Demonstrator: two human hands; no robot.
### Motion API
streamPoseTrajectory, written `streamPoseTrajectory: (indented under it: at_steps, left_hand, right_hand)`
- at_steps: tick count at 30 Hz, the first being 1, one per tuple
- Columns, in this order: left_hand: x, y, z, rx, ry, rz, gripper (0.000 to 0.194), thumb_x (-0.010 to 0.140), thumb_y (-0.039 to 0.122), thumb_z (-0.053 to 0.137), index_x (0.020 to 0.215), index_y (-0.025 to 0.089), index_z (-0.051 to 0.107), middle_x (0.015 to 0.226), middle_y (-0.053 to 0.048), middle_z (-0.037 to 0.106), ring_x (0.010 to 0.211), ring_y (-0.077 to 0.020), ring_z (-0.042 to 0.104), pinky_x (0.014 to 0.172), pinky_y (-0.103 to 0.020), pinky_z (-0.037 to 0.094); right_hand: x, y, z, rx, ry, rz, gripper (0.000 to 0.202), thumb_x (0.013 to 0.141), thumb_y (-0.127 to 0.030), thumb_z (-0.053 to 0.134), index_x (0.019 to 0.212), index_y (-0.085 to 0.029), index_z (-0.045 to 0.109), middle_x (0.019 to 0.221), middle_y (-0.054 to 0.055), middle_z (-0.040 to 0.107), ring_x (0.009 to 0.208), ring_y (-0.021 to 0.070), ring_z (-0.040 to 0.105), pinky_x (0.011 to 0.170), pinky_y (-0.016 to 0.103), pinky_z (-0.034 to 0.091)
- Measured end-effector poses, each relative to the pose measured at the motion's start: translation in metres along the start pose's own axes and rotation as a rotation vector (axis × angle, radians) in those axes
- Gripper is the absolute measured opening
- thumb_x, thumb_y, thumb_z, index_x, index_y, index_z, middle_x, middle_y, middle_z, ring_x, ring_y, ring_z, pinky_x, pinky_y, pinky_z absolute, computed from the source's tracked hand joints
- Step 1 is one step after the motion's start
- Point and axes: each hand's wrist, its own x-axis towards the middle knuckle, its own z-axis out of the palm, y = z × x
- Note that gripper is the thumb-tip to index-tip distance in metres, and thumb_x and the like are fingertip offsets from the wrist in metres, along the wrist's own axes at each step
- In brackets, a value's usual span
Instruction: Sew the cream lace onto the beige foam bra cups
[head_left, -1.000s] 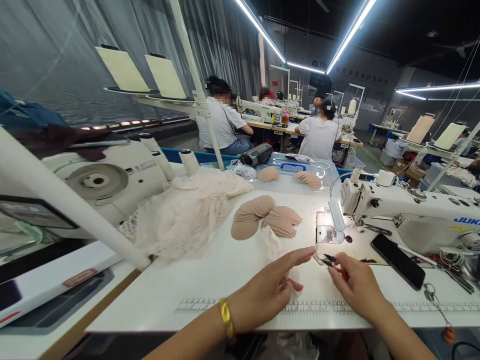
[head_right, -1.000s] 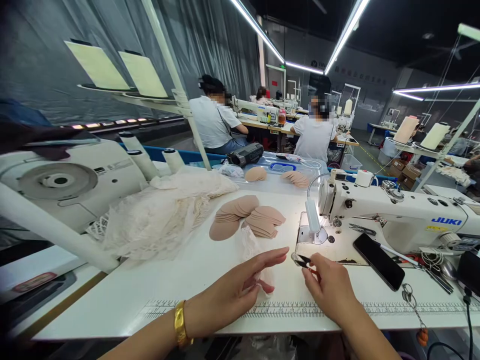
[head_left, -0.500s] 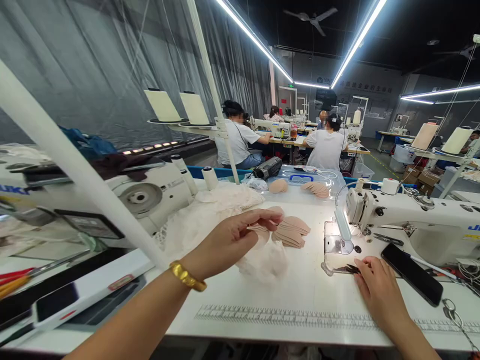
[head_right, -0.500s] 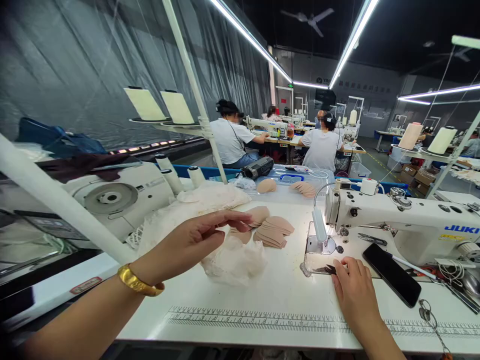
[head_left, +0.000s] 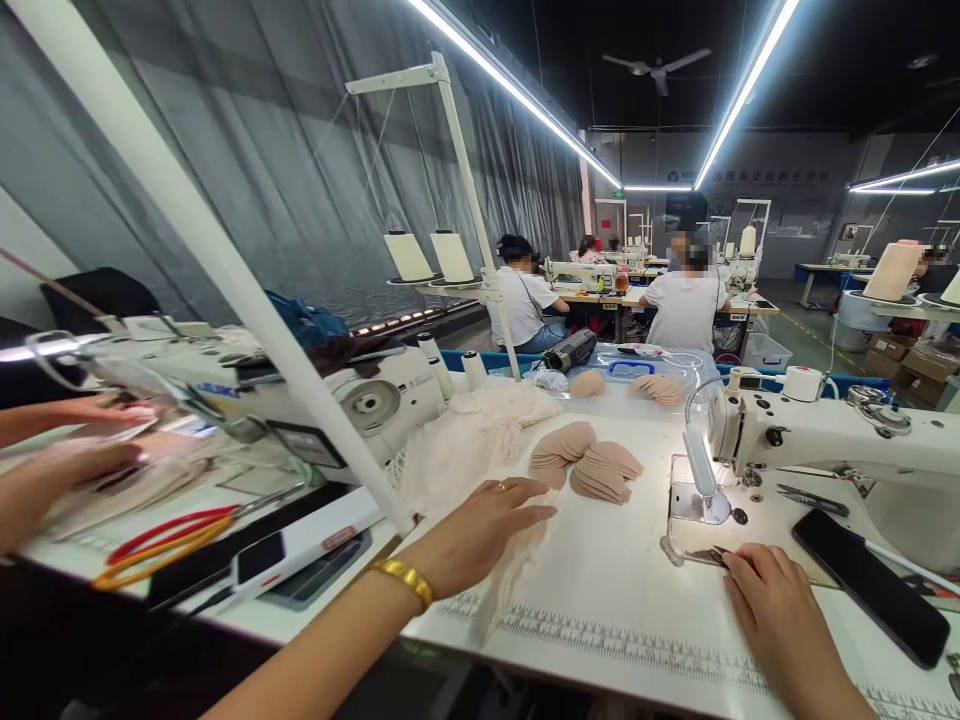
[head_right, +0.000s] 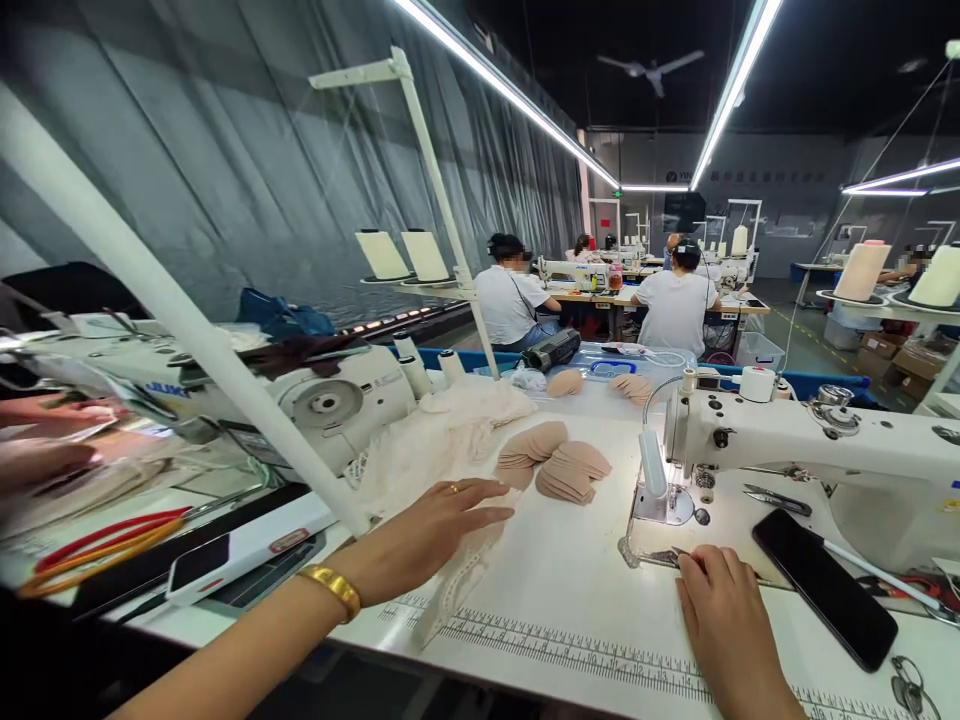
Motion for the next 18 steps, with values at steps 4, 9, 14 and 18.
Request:
streamPoseTrajectory:
  at_steps: [4, 9, 14, 18]
  left_hand:
    - [-0.003, 0.002, 0.021, -0.070, 0.021, -0.006, 0.036, 0.090, 0.010, 0.057, 0.104, 0.030, 0.084, 0.137, -0.009, 0.075, 0.133, -0.0335, 0.064, 0.112, -0.052, 0.048]
    - [0.020, 0.032, 0.034, -0.230, 0.128, -0.012, 0.028, 0.106, 0.032, 0.052, 0.108, 0.024, 0.079, 0.126, -0.013, 0.077, 0.120, -0.0289, 0.069, 0.106, -0.045, 0.055]
    - [0.023, 0.060, 0.056, -0.388, 0.127, 0.072, 0.028, 0.106, 0.035, 0.053, 0.117, 0.027, 0.078, 0.125, -0.010, 0.078, 0.117, -0.0274, 0.072, 0.104, -0.040, 0.059]
    - [0.016, 0.024, 0.059, -0.363, 0.155, 0.056, 0.037, 0.099, 0.036, 0.060, 0.133, 0.029, 0.073, 0.129, -0.009, 0.079, 0.118, -0.0303, 0.073, 0.106, -0.041, 0.059]
  right_hand:
    - [0.004, -0.012, -0.007, 0.136, 0.011, 0.001, 0.021, 0.110, -0.024, 0.049, 0.117, -0.023, 0.068, 0.109, 0.013, 0.071, 0.099, 0.0309, 0.066, 0.081, 0.045, 0.053]
    - [0.024, -0.068, -0.016, 0.570, -0.182, -0.007, 0.053, 0.100, -0.029, 0.069, 0.150, -0.028, 0.053, 0.138, 0.015, 0.065, 0.124, 0.0313, 0.066, 0.100, 0.044, 0.060]
    - [0.065, -0.107, -0.002, 0.692, -0.215, 0.278, 0.060, 0.096, -0.025, 0.071, 0.152, -0.023, 0.051, 0.146, 0.018, 0.061, 0.140, 0.0346, 0.056, 0.113, 0.052, 0.051]
    - [0.083, -0.102, 0.000, 0.801, -0.318, 0.370, 0.010, 0.098, -0.017, 0.059, 0.097, -0.021, 0.068, 0.093, 0.005, 0.072, 0.092, 0.0238, 0.068, 0.086, 0.036, 0.054]
